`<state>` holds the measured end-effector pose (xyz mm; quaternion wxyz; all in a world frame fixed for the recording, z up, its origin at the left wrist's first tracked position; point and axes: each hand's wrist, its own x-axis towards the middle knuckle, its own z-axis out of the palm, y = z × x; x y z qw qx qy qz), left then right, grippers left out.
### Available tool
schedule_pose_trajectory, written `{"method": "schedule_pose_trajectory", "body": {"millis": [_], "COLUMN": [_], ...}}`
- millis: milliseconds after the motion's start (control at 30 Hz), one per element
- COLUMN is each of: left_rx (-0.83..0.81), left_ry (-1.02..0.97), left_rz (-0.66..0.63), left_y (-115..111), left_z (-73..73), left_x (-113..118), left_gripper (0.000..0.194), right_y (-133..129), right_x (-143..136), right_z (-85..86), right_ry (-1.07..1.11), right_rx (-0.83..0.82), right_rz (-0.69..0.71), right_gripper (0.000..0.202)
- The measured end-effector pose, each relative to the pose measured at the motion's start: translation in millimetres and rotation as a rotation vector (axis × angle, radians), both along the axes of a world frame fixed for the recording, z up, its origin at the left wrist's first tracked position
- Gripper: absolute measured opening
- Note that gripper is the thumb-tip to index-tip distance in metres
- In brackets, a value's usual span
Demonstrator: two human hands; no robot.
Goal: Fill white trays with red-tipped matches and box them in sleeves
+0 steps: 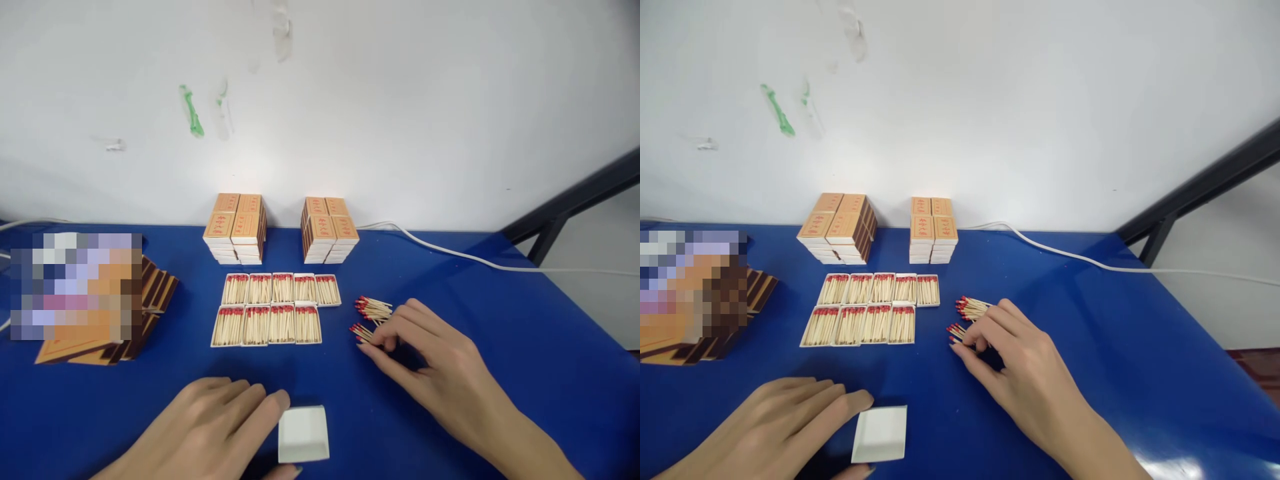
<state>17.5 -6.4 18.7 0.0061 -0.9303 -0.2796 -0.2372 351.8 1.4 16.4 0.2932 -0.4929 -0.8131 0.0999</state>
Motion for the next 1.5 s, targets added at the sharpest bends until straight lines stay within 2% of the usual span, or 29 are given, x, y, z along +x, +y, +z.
{"method": "schedule_pose_trajectory", "body": {"millis": [233,400,600,833,1000,1200,1367,1500], "left_rx": [-0.031,-0.059,-0.075,-0.034,-0.004,0.025,0.065,0.099], "left_ry": [-0.037,-0.037,-0.009,0.025,0.028,0.045,0.073,0.066], "left_rz": [-0.012,-0.03,-0.034,-0.022,-0.016,-0.01,-0.011,-0.036], "left_y": [-1,-2,-3,-4,-3,-3,-1,-2], "left_z": [-4.3,-3.2,-1.0,-0.9,2.4,2.6,3.7,4.6], "left_x": [-1,-1,4,2,1,-1,0,0], "left_gripper": [0.038,0.034,0.033,0.035,0.039,0.045,0.044,0.04], "right_y": [-4,-4,-4,-9,-10,-12,-7,-2], "right_x": [-12,-4,3,4,2,0,3,5], "right_z": [-4.4,-1.0,-2.3,-6.8,-8.7,-1.6,-3.0,-7.1], "right_ry": [0.001,-0.006,-0.038,-0.107,-0.068,0.006,-0.034,-0.061], "right_rx": [-0.02,0.024,0.022,0.093,0.044,-0.061,0.102,0.127], "right_rz": [0.01,-0.034,-0.062,-0.078,-0.071,-0.002,-0.134,-0.145], "right_gripper": [0.021,0.011,0.013,0.012,0.014,0.016,0.01,0.009]}}
